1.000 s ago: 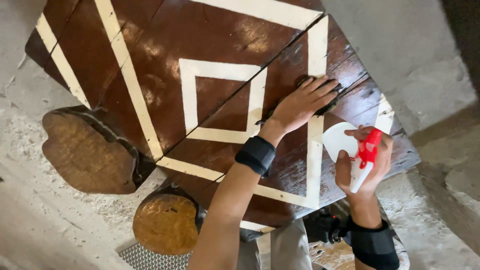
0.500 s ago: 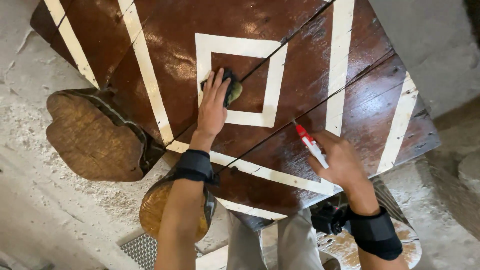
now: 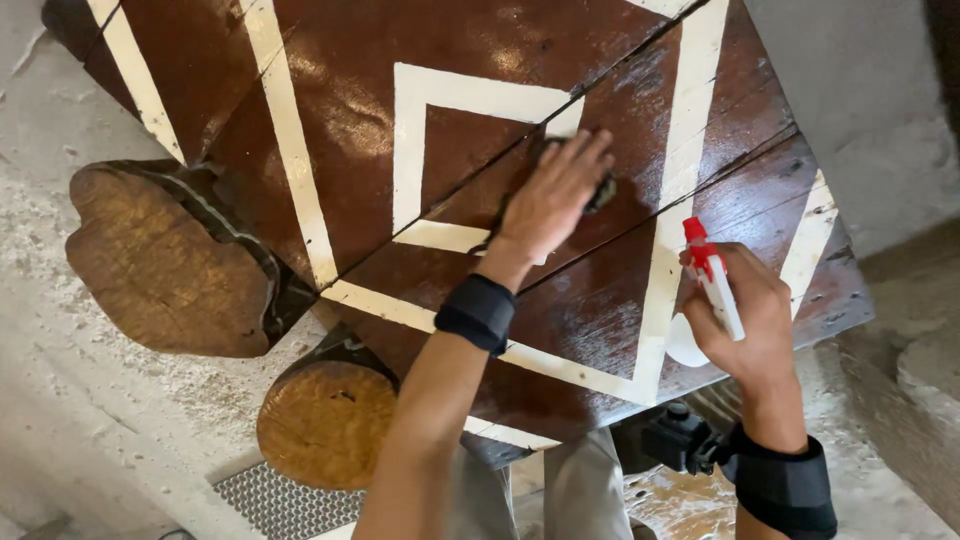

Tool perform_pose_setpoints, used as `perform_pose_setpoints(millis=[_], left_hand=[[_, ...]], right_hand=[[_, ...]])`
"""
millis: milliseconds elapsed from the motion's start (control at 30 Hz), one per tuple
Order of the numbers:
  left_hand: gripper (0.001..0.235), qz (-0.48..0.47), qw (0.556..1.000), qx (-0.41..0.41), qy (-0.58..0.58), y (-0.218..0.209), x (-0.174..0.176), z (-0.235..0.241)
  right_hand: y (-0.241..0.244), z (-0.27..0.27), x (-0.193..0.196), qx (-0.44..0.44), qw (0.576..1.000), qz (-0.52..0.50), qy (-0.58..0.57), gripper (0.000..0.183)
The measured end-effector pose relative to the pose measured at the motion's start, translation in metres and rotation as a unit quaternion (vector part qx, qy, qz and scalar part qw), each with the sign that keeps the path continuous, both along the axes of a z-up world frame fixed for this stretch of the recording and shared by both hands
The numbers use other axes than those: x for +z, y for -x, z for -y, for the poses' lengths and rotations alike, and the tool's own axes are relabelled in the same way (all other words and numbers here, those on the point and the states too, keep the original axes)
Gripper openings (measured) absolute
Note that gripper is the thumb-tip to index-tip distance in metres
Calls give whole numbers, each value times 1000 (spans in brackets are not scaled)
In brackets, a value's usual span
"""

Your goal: The person cleans several wooden tables with white geometric patterns by spraying a liquid from a spray bottle and wiping the surfaces with a cloth. The person moves between different tables in the room, repeating the spray and wipe sequence on each.

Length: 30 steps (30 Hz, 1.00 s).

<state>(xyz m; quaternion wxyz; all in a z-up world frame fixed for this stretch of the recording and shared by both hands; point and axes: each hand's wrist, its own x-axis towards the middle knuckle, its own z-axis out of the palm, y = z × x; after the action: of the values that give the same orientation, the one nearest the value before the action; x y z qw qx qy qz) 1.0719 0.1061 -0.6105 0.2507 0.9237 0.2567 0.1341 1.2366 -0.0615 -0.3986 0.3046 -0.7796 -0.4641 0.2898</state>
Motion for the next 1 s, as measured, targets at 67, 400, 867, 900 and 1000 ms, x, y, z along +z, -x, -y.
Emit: perform_pose_setpoints(millis=[67, 400, 867, 900, 1000], left_hand=[[50, 4, 999, -51, -13, 0, 15, 25], [49, -28, 983, -181, 18, 118, 61, 43], [74, -168, 985, -12, -34, 108, 13, -55], [73, -185, 980, 17, -74, 97, 9, -53], [68, -146, 986, 36, -76, 85, 1, -36]], right_hand=[[7, -4, 3, 2, 1000, -1, 8, 31], [65, 0, 10, 30, 999, -24, 25, 38], [39, -28, 8, 49, 999, -12, 16, 40], [36, -31, 10, 49, 999, -6, 10, 41], [33, -34, 9, 58, 998, 4, -1, 40]])
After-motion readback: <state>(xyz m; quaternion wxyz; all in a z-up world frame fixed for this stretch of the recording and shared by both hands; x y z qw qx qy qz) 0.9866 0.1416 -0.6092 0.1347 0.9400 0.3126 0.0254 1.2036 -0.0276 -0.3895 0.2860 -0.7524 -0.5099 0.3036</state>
